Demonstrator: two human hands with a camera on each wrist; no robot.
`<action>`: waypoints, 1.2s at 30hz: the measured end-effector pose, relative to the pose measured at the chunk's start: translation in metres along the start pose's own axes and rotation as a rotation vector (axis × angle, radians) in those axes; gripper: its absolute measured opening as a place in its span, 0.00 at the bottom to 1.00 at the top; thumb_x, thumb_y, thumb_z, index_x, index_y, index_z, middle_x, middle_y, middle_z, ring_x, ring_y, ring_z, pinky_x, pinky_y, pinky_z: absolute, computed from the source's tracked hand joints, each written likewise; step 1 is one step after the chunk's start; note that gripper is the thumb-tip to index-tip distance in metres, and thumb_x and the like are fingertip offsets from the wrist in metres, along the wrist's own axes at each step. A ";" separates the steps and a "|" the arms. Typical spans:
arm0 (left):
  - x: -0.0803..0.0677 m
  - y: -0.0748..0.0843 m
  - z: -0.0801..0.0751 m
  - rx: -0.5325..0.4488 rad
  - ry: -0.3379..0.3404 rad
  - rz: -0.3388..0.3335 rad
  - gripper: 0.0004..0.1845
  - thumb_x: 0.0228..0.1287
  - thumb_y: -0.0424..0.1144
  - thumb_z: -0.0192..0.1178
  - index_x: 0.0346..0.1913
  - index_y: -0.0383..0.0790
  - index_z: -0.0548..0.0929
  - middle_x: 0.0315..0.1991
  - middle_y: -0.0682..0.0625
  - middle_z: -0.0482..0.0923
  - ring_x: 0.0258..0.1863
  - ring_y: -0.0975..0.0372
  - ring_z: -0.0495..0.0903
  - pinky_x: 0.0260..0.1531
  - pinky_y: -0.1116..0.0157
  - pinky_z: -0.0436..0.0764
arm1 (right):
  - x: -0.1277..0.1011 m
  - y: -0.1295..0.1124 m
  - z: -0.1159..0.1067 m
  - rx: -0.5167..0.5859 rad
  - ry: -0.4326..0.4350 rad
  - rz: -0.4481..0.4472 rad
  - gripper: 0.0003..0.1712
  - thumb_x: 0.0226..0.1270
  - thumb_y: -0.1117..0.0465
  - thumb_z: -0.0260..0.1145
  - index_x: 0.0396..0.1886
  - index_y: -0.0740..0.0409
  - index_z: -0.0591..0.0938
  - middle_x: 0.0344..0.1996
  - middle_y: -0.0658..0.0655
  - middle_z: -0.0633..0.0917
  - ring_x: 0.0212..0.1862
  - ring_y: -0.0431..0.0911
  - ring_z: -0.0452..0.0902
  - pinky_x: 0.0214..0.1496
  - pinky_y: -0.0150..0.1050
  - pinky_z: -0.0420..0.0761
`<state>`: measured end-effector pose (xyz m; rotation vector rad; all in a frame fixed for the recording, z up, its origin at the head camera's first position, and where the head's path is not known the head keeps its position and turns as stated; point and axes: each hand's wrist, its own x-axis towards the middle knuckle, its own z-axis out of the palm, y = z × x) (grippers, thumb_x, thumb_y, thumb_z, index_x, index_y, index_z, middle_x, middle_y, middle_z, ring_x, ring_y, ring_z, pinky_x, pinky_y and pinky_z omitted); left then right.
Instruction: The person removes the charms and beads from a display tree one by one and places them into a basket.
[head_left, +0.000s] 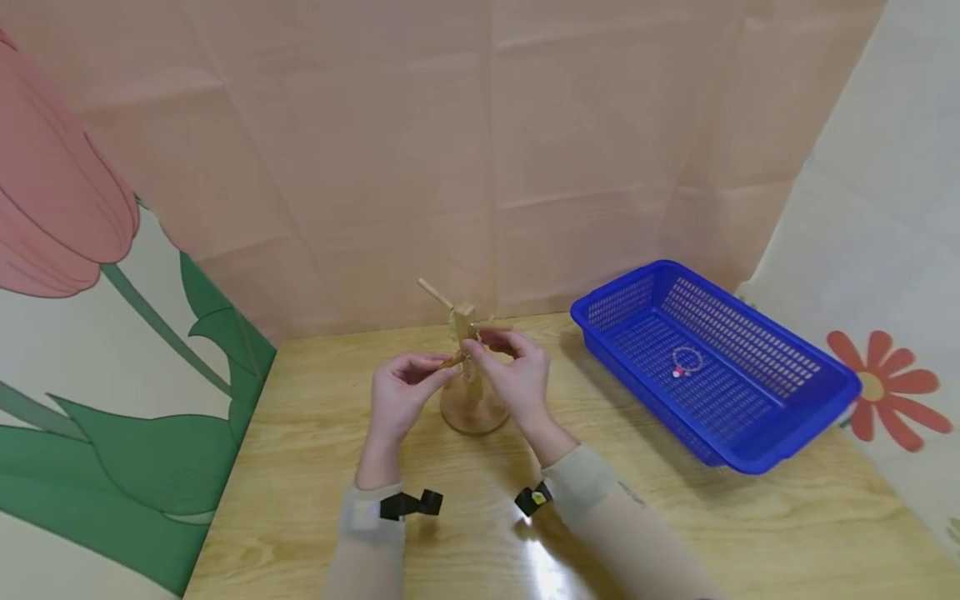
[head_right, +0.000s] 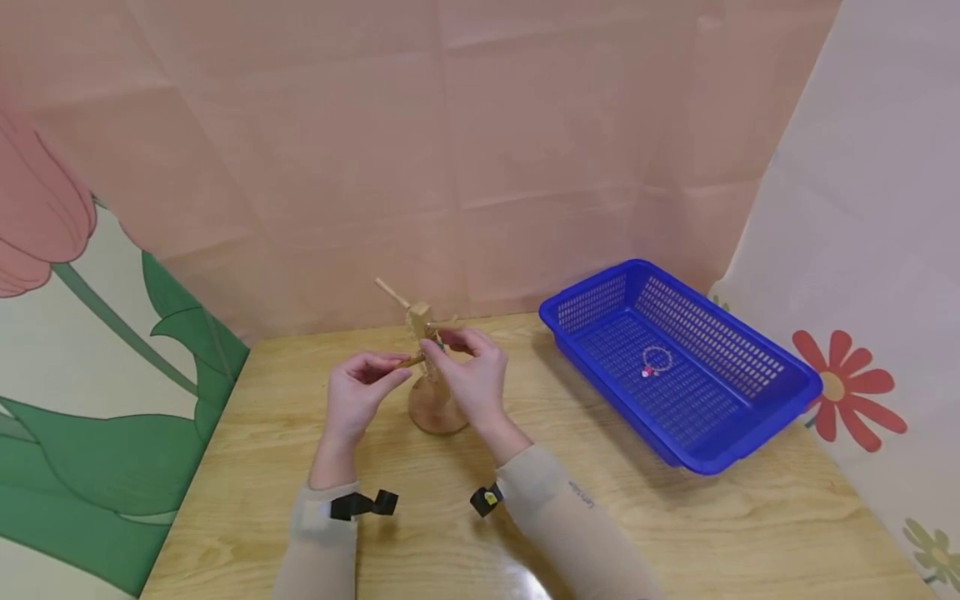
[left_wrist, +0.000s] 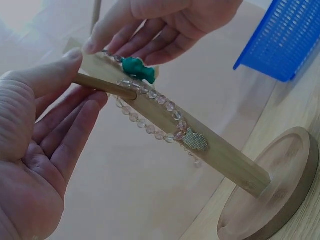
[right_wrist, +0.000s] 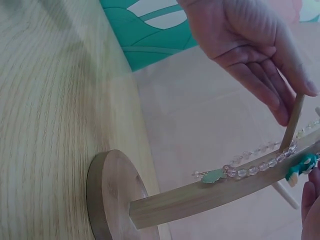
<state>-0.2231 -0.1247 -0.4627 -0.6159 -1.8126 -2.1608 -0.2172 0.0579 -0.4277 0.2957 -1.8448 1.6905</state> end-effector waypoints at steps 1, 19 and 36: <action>0.000 0.000 0.000 0.010 -0.004 0.004 0.06 0.61 0.17 0.72 0.37 0.20 0.84 0.45 0.31 0.89 0.45 0.56 0.91 0.46 0.60 0.92 | 0.000 -0.004 0.000 -0.003 0.001 -0.007 0.14 0.58 0.72 0.83 0.43 0.72 0.90 0.38 0.70 0.90 0.41 0.70 0.87 0.48 0.64 0.88; -0.002 -0.001 -0.004 0.086 -0.014 0.031 0.04 0.64 0.19 0.71 0.39 0.22 0.86 0.45 0.30 0.88 0.44 0.58 0.91 0.47 0.62 0.92 | 0.002 0.035 0.005 0.010 0.000 -0.025 0.14 0.59 0.64 0.86 0.44 0.58 0.94 0.37 0.57 0.93 0.38 0.49 0.89 0.43 0.50 0.92; -0.002 0.000 -0.004 0.094 -0.002 0.017 0.04 0.65 0.21 0.72 0.40 0.23 0.87 0.45 0.31 0.89 0.43 0.57 0.91 0.47 0.62 0.92 | 0.000 0.033 0.005 0.063 0.012 0.000 0.14 0.61 0.67 0.84 0.46 0.61 0.92 0.39 0.60 0.92 0.39 0.51 0.88 0.44 0.33 0.90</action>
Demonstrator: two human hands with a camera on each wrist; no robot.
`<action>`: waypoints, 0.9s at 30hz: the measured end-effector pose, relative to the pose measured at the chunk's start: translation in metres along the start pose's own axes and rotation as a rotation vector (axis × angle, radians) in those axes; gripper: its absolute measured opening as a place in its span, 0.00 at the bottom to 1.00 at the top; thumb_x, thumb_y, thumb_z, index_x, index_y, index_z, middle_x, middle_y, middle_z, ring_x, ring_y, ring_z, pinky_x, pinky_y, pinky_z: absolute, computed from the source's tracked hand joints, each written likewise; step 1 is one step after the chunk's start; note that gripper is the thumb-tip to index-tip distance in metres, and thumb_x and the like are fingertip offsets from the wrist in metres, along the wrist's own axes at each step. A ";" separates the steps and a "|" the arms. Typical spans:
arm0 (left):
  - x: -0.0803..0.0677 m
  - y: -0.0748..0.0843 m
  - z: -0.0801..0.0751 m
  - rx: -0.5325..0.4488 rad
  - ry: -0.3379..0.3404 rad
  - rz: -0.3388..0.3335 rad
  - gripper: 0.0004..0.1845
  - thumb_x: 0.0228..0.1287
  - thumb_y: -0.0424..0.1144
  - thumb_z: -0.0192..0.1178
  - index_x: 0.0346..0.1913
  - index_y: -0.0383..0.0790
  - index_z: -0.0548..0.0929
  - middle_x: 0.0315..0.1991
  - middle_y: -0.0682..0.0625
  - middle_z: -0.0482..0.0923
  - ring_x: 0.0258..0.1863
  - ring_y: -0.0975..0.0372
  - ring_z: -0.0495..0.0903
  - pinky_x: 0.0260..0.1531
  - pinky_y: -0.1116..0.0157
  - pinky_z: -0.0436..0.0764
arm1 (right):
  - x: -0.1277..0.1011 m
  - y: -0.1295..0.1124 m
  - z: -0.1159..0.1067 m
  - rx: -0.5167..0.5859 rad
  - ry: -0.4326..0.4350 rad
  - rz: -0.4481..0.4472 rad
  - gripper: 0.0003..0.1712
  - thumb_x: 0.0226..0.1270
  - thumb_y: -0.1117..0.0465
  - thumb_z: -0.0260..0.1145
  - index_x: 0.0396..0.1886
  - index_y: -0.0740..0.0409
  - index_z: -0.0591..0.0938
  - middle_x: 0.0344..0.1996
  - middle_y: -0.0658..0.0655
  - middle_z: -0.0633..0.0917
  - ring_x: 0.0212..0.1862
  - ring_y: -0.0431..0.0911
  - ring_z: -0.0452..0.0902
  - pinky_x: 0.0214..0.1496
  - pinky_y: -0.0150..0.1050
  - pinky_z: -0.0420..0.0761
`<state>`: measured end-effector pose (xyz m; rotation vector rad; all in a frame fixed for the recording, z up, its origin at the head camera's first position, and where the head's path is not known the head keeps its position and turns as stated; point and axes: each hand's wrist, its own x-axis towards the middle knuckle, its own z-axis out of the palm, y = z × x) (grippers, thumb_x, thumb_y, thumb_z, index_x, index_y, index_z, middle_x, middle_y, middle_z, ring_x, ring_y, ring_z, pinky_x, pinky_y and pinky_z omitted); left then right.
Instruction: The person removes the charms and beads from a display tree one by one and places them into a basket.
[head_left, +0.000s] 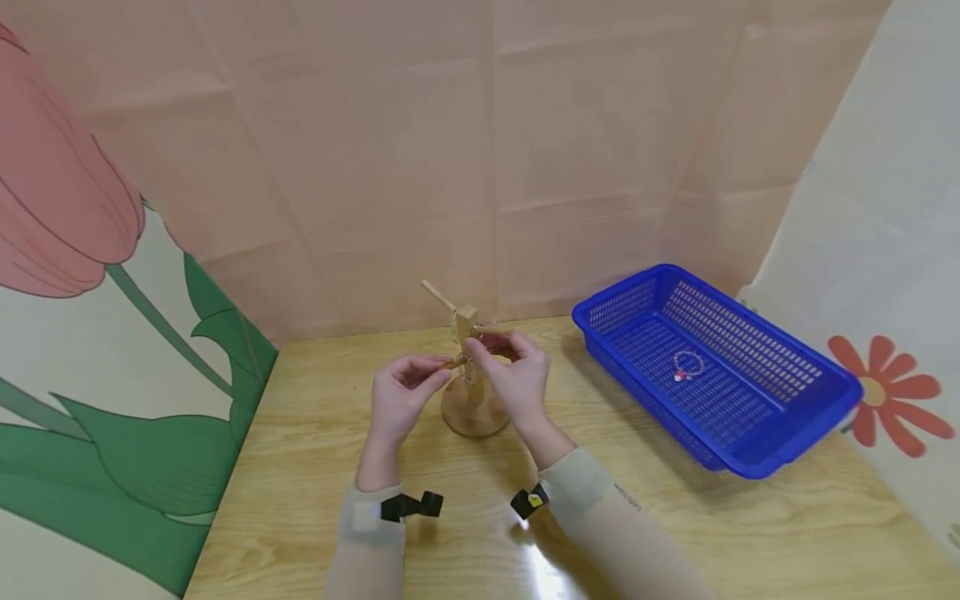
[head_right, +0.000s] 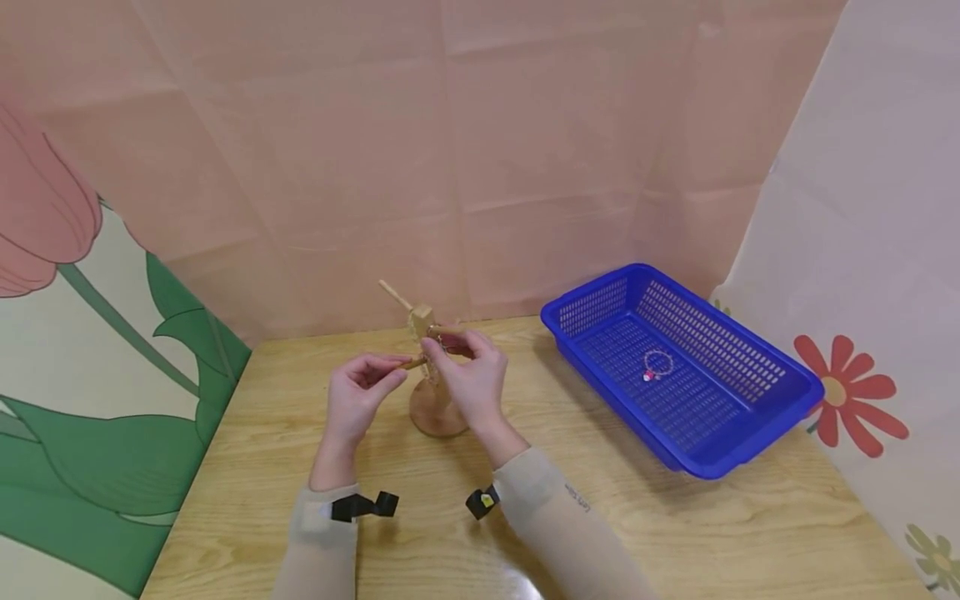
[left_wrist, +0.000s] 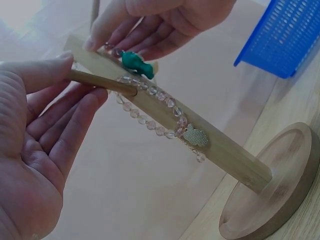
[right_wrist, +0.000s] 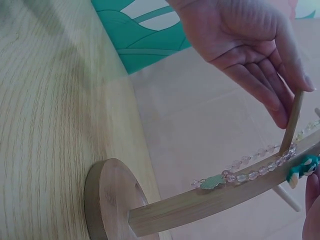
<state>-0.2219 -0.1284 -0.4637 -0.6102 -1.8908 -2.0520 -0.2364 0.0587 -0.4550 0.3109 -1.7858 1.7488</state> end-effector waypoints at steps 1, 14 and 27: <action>0.000 0.000 0.000 0.000 0.000 0.001 0.04 0.65 0.21 0.72 0.40 0.23 0.87 0.45 0.31 0.89 0.43 0.58 0.91 0.47 0.62 0.92 | 0.000 0.000 0.000 0.009 0.001 -0.004 0.14 0.61 0.68 0.83 0.46 0.62 0.92 0.39 0.61 0.92 0.39 0.52 0.88 0.44 0.33 0.90; 0.000 -0.001 0.000 0.000 -0.001 -0.003 0.04 0.65 0.19 0.71 0.40 0.22 0.86 0.45 0.30 0.88 0.43 0.59 0.91 0.48 0.62 0.91 | 0.002 0.004 -0.001 0.035 0.010 -0.028 0.12 0.64 0.67 0.82 0.46 0.62 0.92 0.38 0.60 0.93 0.37 0.47 0.88 0.43 0.34 0.90; 0.000 0.000 0.000 0.010 0.000 -0.008 0.04 0.65 0.20 0.71 0.41 0.23 0.87 0.46 0.31 0.89 0.44 0.58 0.91 0.48 0.61 0.92 | 0.002 -0.004 -0.003 0.063 0.045 0.015 0.12 0.64 0.68 0.82 0.46 0.66 0.91 0.38 0.64 0.92 0.37 0.43 0.87 0.41 0.30 0.89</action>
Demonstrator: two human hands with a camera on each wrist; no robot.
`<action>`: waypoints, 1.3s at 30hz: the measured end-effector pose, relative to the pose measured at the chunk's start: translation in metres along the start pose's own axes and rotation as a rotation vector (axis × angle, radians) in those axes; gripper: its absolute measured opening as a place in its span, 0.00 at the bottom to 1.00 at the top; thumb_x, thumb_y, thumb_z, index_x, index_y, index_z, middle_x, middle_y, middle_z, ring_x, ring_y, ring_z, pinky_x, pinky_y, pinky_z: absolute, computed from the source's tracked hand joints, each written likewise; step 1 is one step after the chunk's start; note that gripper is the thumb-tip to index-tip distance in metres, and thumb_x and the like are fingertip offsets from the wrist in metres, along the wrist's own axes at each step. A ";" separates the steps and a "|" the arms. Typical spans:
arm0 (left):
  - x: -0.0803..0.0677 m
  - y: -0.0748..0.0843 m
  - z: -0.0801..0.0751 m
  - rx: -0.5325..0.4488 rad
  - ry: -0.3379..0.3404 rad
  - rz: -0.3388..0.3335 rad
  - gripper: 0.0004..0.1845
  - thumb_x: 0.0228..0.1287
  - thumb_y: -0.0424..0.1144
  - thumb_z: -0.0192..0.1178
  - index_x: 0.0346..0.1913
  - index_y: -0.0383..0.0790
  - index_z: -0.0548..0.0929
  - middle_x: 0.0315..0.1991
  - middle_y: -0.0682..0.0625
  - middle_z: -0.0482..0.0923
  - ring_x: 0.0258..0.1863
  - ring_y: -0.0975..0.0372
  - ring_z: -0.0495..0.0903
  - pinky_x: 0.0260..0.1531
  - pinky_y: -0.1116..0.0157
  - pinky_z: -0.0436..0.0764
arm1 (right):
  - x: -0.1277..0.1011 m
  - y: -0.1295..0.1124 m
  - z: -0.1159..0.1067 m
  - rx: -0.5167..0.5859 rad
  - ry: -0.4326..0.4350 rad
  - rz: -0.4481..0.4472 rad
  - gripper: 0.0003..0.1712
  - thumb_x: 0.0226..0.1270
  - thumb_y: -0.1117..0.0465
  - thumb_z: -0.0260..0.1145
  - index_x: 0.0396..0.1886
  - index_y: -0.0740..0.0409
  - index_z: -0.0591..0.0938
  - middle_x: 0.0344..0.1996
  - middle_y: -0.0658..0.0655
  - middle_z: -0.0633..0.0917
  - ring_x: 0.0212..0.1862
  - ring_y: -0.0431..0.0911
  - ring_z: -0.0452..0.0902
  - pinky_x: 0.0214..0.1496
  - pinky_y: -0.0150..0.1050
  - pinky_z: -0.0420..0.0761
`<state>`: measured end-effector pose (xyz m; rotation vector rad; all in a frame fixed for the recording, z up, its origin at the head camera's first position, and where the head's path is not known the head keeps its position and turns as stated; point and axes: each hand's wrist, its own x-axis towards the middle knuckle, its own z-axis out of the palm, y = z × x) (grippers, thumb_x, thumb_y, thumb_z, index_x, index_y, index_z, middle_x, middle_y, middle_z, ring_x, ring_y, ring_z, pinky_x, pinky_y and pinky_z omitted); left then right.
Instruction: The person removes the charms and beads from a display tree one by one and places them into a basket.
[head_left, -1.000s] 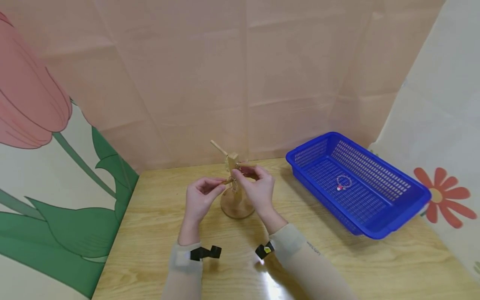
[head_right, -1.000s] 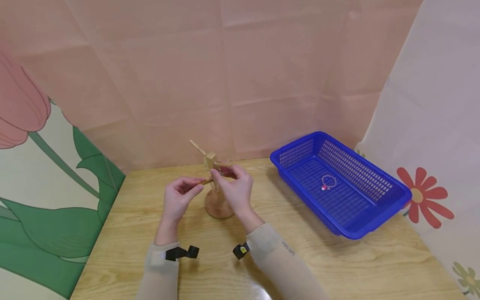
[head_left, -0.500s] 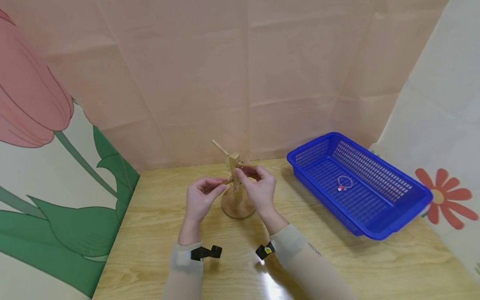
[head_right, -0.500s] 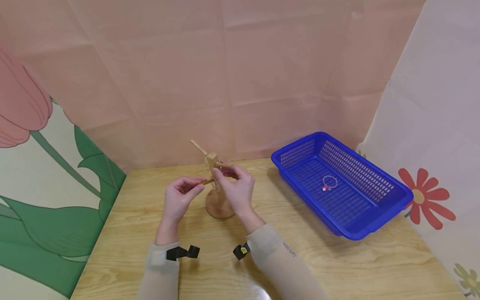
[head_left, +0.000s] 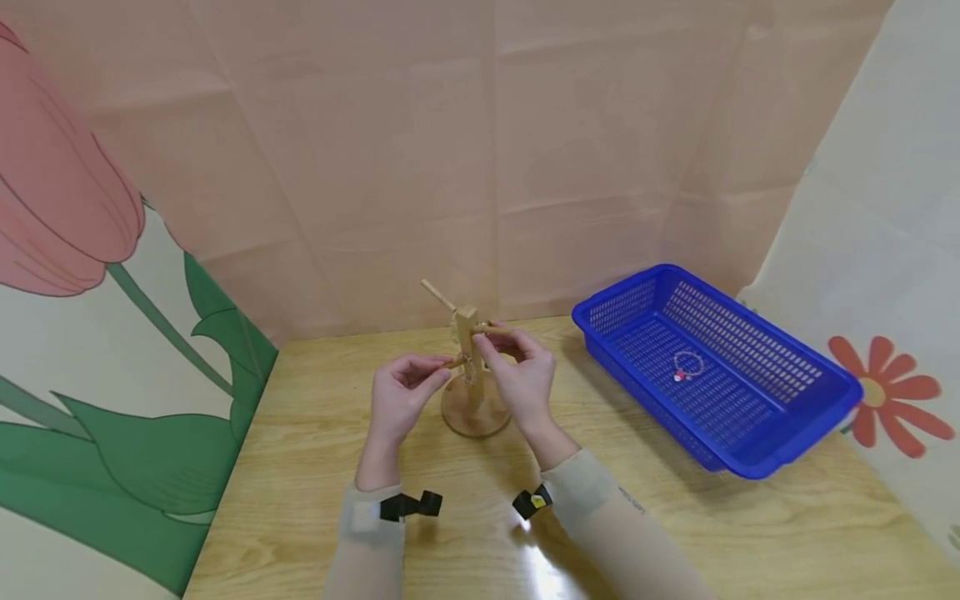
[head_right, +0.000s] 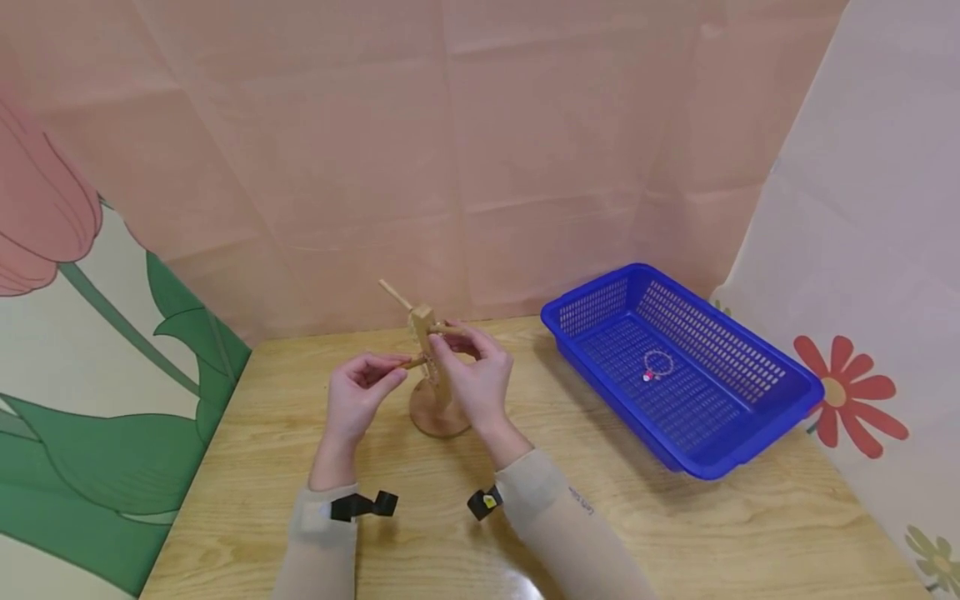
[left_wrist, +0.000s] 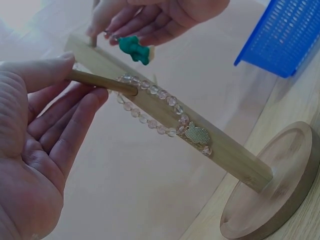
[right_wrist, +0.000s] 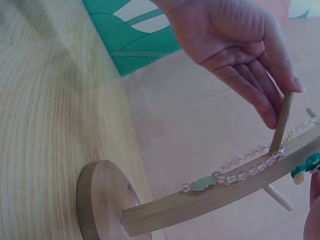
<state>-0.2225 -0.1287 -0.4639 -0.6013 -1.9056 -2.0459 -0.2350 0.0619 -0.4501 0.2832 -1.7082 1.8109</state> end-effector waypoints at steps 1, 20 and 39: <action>0.000 0.000 0.000 0.003 -0.001 0.001 0.04 0.66 0.21 0.71 0.41 0.24 0.87 0.46 0.31 0.89 0.44 0.58 0.91 0.48 0.61 0.92 | 0.000 0.000 0.000 0.000 0.000 -0.004 0.12 0.64 0.67 0.82 0.46 0.66 0.91 0.38 0.63 0.92 0.37 0.44 0.87 0.42 0.31 0.89; 0.000 -0.003 -0.003 -0.015 -0.015 0.022 0.07 0.67 0.22 0.72 0.45 0.24 0.88 0.46 0.32 0.89 0.43 0.57 0.91 0.46 0.62 0.92 | -0.002 -0.006 -0.008 -0.055 0.014 -0.149 0.17 0.59 0.78 0.80 0.49 0.69 0.90 0.39 0.63 0.92 0.37 0.39 0.88 0.42 0.46 0.92; 0.000 0.000 -0.002 0.003 -0.007 0.009 0.09 0.67 0.28 0.74 0.45 0.24 0.89 0.45 0.31 0.89 0.42 0.55 0.91 0.43 0.66 0.91 | 0.005 -0.017 -0.026 -0.049 0.006 -0.278 0.18 0.57 0.78 0.81 0.48 0.68 0.91 0.38 0.64 0.92 0.40 0.42 0.88 0.44 0.35 0.91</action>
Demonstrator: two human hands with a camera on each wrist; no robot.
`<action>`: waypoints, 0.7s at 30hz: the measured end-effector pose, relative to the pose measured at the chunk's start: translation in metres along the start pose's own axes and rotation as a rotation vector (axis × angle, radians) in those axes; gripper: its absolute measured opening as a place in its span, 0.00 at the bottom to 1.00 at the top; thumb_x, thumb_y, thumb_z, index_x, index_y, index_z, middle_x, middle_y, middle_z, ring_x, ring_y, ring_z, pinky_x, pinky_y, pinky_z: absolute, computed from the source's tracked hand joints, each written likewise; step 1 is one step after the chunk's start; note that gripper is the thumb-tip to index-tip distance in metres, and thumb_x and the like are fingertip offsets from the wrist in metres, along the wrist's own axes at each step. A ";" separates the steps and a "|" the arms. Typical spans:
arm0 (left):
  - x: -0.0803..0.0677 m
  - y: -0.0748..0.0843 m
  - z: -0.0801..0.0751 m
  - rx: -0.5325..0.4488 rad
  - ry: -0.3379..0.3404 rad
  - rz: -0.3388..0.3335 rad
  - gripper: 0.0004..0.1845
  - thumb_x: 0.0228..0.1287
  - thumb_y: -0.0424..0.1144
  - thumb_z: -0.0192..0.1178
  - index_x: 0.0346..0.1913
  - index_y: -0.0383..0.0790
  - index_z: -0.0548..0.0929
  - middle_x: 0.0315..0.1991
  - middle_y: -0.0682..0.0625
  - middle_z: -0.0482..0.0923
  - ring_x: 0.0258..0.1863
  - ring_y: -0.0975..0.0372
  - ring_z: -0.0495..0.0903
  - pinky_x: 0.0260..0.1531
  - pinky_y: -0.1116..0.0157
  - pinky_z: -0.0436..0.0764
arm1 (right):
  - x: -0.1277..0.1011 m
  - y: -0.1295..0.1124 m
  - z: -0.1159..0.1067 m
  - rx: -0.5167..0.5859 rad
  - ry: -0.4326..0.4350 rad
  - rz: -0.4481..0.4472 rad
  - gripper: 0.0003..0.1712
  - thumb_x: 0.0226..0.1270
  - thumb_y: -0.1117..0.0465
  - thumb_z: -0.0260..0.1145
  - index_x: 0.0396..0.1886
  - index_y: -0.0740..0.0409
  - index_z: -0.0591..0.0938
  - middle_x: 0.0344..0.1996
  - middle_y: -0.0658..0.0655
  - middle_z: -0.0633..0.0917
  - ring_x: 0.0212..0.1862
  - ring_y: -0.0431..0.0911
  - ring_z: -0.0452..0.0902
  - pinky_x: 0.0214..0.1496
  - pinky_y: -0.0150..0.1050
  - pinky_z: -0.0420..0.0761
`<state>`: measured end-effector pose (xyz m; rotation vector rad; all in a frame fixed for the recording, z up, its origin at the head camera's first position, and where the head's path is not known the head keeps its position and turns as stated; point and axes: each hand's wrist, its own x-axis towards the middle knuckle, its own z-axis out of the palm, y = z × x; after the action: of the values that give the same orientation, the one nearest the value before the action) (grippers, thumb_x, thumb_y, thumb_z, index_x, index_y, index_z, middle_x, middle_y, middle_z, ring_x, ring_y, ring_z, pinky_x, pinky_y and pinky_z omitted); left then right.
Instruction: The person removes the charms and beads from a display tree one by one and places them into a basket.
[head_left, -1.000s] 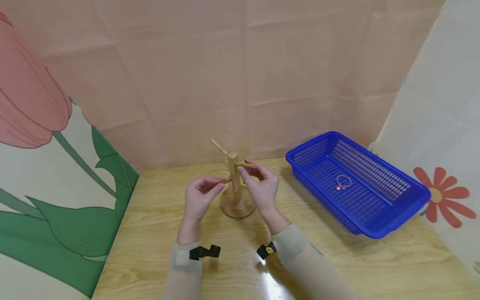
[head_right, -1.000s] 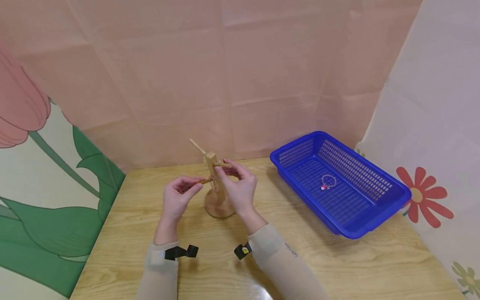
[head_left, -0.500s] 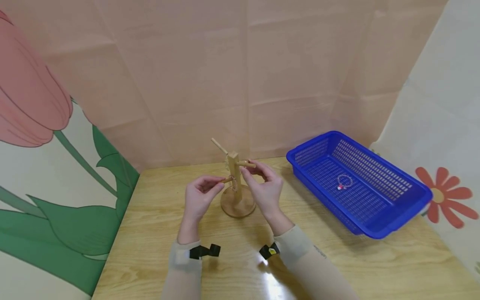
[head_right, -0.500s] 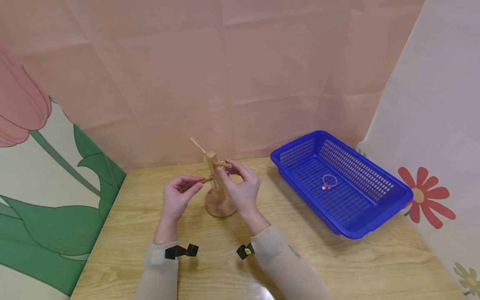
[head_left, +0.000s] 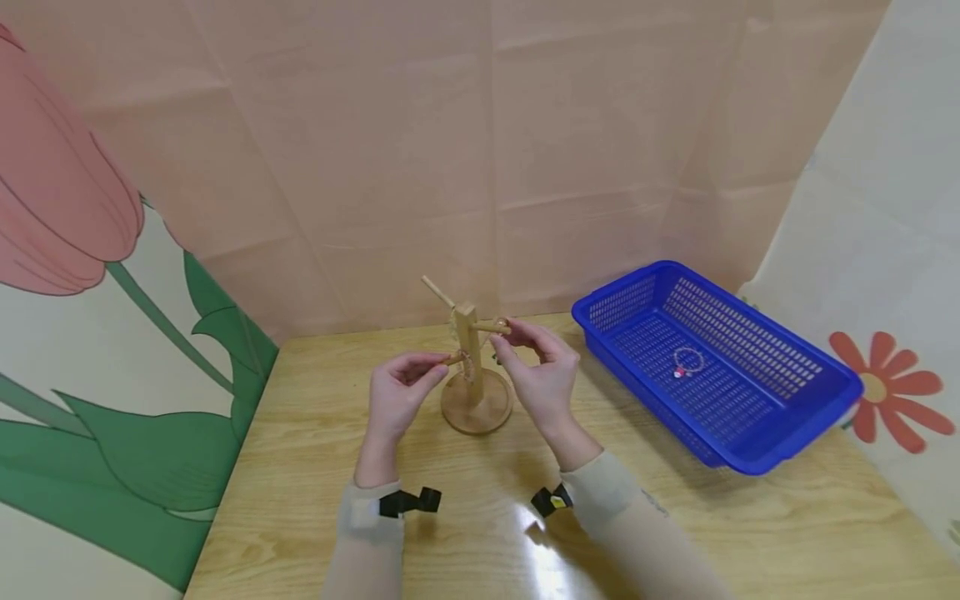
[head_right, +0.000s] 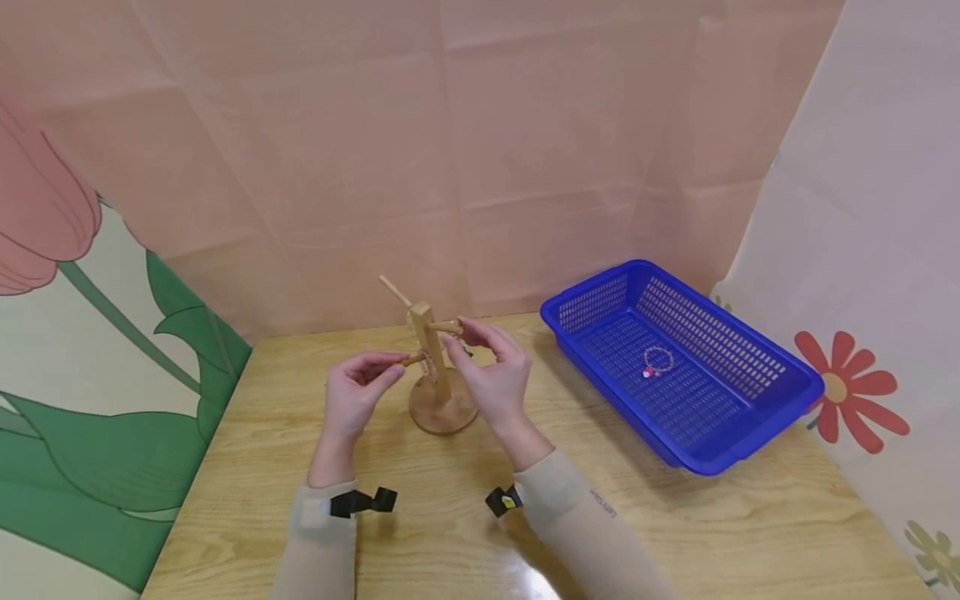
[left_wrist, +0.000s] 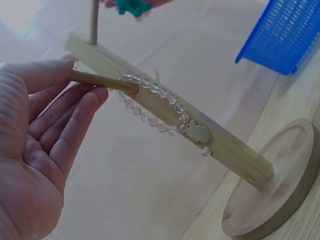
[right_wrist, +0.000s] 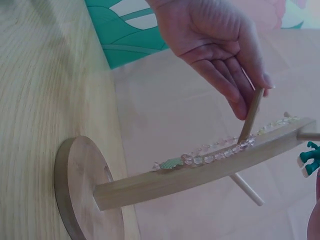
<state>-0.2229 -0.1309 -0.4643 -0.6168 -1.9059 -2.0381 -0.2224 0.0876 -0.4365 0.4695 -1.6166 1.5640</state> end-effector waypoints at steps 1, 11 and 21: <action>0.000 0.000 0.000 0.000 -0.001 0.000 0.09 0.67 0.27 0.74 0.45 0.24 0.89 0.45 0.31 0.89 0.42 0.55 0.91 0.43 0.66 0.91 | 0.001 -0.001 -0.001 0.001 0.001 -0.006 0.17 0.57 0.78 0.81 0.47 0.68 0.91 0.38 0.64 0.92 0.40 0.42 0.88 0.45 0.34 0.91; 0.000 -0.001 0.001 0.001 -0.004 0.002 0.08 0.67 0.27 0.74 0.44 0.24 0.90 0.45 0.32 0.89 0.42 0.55 0.91 0.43 0.66 0.91 | 0.009 -0.003 -0.018 0.020 -0.022 -0.074 0.18 0.54 0.81 0.80 0.46 0.68 0.92 0.37 0.64 0.92 0.40 0.45 0.87 0.47 0.32 0.89; 0.001 0.000 -0.001 0.008 0.000 -0.005 0.08 0.67 0.27 0.73 0.45 0.24 0.89 0.44 0.32 0.89 0.42 0.56 0.91 0.43 0.66 0.91 | 0.022 -0.013 -0.037 0.059 -0.045 -0.033 0.16 0.56 0.82 0.78 0.45 0.71 0.91 0.37 0.68 0.90 0.40 0.43 0.87 0.45 0.32 0.89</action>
<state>-0.2237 -0.1314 -0.4644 -0.6109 -1.9167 -2.0332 -0.2151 0.1267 -0.4154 0.5647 -1.5916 1.5902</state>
